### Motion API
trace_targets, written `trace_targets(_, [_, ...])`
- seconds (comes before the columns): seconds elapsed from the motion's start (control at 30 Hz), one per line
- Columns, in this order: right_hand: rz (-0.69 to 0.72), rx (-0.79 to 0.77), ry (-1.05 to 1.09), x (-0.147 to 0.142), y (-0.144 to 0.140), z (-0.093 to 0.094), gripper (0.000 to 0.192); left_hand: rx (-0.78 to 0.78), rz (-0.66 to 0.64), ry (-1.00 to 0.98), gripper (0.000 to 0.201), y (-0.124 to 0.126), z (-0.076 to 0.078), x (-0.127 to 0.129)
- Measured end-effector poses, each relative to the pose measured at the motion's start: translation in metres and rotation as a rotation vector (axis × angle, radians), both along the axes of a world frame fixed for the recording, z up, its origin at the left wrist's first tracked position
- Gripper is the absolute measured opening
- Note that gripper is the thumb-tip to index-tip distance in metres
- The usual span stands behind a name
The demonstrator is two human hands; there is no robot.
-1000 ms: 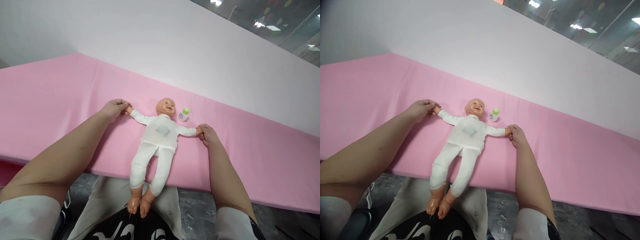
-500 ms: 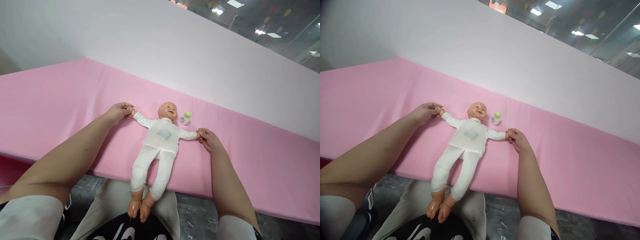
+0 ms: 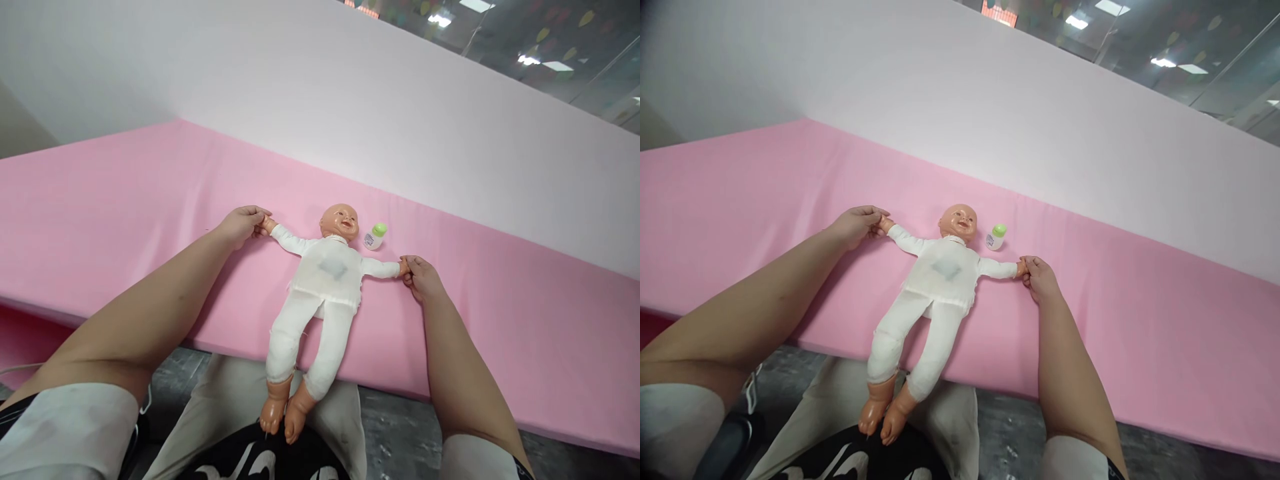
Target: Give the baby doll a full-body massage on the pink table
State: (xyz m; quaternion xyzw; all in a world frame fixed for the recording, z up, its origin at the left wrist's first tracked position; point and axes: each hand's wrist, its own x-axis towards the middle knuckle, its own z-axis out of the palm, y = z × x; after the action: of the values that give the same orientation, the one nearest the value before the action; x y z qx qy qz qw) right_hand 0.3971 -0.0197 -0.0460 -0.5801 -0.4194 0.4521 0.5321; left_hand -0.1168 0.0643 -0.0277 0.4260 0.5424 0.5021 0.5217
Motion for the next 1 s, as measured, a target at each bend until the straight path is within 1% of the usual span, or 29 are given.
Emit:
trace_targets(0.17, [0.12, -0.021, 0.095, 0.004, -0.006, 0.008, 0.043, -0.003, -0.049, -0.04, 0.03, 0.002, -0.004, -0.004])
trace_targets(0.27, [0.151, -0.03, 0.098, 0.004, -0.009, 0.012, 0.049, 0.024, -0.065, -0.044, 0.036, 0.003, -0.007, -0.005])
trace_targets(0.43, [0.151, -0.048, 0.009, -0.002, -0.008, 0.012, 0.045, 0.039, -0.077, -0.008, 0.027, 0.003, -0.008, -0.007])
trace_targets(0.63, [0.096, -0.053, -0.057, -0.005, -0.004, 0.007, 0.051, 0.027, -0.034, 0.023, 0.013, -0.001, 0.0, -0.002])
trace_targets(0.77, [0.082, -0.057, -0.063, -0.004, -0.002, 0.005, 0.051, -0.004, -0.018, 0.023, 0.006, 0.0, 0.0, 0.0])
trace_targets(0.83, [0.066, -0.061, -0.059, -0.004, -0.001, 0.005, 0.048, -0.016, -0.015, 0.023, 0.007, 0.001, 0.0, -0.001])
trace_targets(0.9, [0.054, -0.06, -0.053, -0.002, -0.001, 0.005, 0.044, -0.021, -0.02, 0.008, 0.013, 0.001, -0.001, -0.002])
trace_targets(1.0, [0.091, -0.048, -0.004, 0.001, -0.003, 0.006, 0.045, -0.013, -0.049, -0.024, 0.024, 0.0, -0.001, -0.004])
